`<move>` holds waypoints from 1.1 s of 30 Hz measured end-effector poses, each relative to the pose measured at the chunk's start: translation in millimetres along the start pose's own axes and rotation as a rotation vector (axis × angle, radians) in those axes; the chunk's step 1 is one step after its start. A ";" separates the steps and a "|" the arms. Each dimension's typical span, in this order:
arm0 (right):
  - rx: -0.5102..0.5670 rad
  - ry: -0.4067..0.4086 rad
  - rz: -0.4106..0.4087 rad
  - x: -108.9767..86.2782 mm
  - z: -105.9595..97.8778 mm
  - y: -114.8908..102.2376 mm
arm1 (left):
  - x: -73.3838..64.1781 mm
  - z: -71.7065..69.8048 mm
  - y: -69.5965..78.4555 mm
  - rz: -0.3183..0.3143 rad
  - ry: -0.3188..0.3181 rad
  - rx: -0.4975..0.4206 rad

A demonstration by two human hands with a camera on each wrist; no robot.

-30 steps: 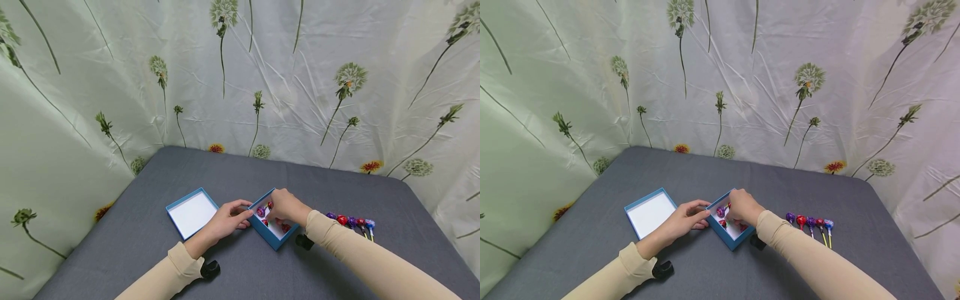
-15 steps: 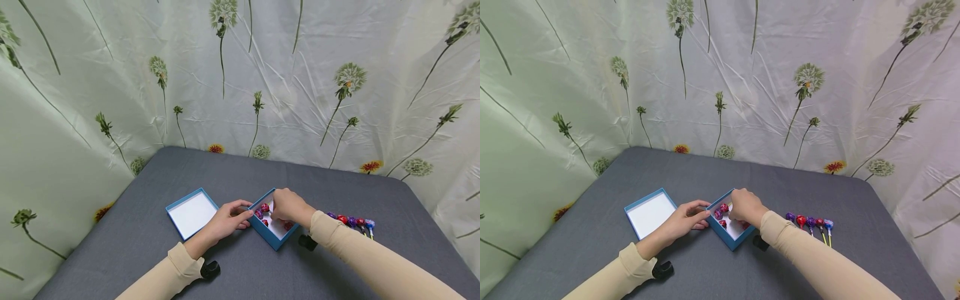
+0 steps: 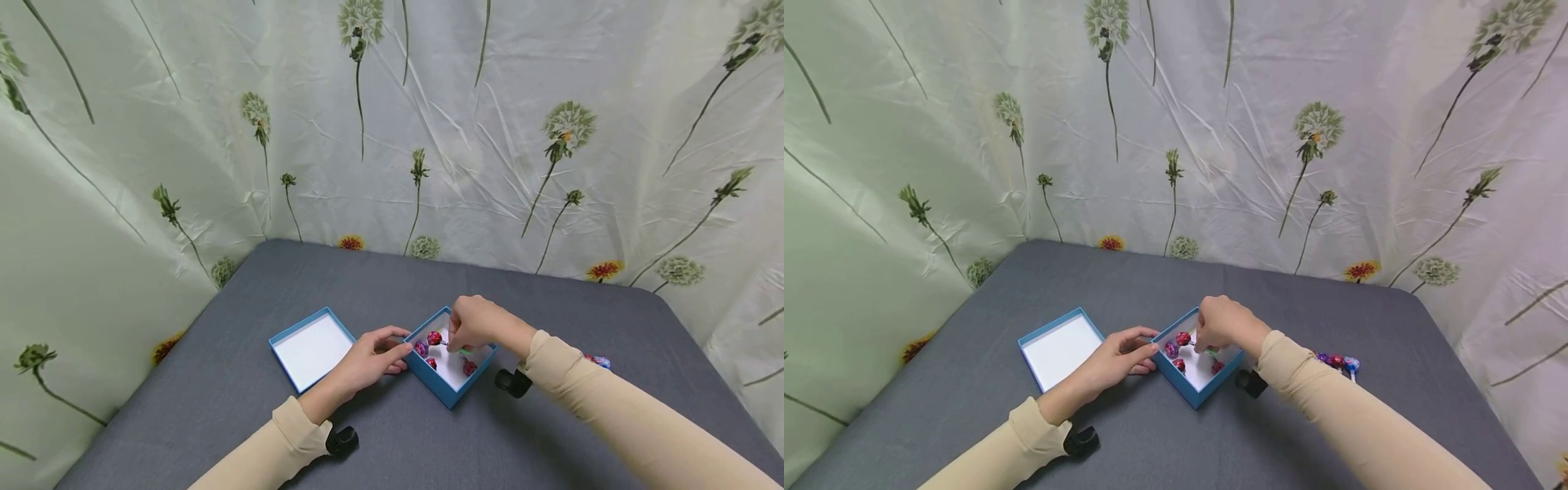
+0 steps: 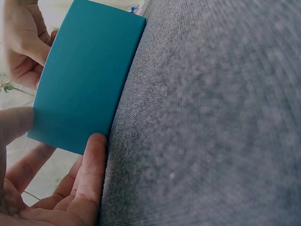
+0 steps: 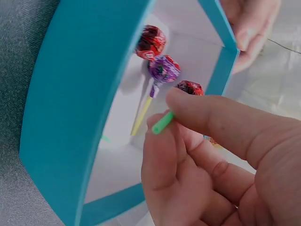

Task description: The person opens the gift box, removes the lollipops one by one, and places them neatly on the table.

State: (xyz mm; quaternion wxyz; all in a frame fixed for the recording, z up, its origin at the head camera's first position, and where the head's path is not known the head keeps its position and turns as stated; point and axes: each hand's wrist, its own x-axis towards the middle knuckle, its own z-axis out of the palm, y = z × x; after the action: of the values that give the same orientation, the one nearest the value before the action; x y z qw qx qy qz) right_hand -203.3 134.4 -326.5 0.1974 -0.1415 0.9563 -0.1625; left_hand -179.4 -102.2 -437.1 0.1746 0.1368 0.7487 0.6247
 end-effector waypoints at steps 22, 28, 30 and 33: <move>0.293 -0.003 -0.012 -39.2 -19.2 40.5 | -1.4 1.2 -2.6 -0.010 0.009 -0.005; 0.358 0.022 0.012 -59.7 -20.6 58.7 | -0.1 -1.0 -0.8 -0.004 0.003 0.005; 0.378 0.028 0.015 -66.5 -20.7 65.7 | 0.1 -1.4 -0.5 -0.004 -0.002 0.008; 0.417 0.034 0.013 -76.4 -19.6 76.5 | 0.2 -1.4 -0.4 -0.006 -0.006 0.008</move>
State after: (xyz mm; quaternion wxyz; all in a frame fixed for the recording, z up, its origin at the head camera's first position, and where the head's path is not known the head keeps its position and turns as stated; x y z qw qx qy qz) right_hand -160.0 234.4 -312.2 0.2074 -0.0889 0.9061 -0.3579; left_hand -180.1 -103.4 -437.2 0.1782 0.1369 0.7512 0.6206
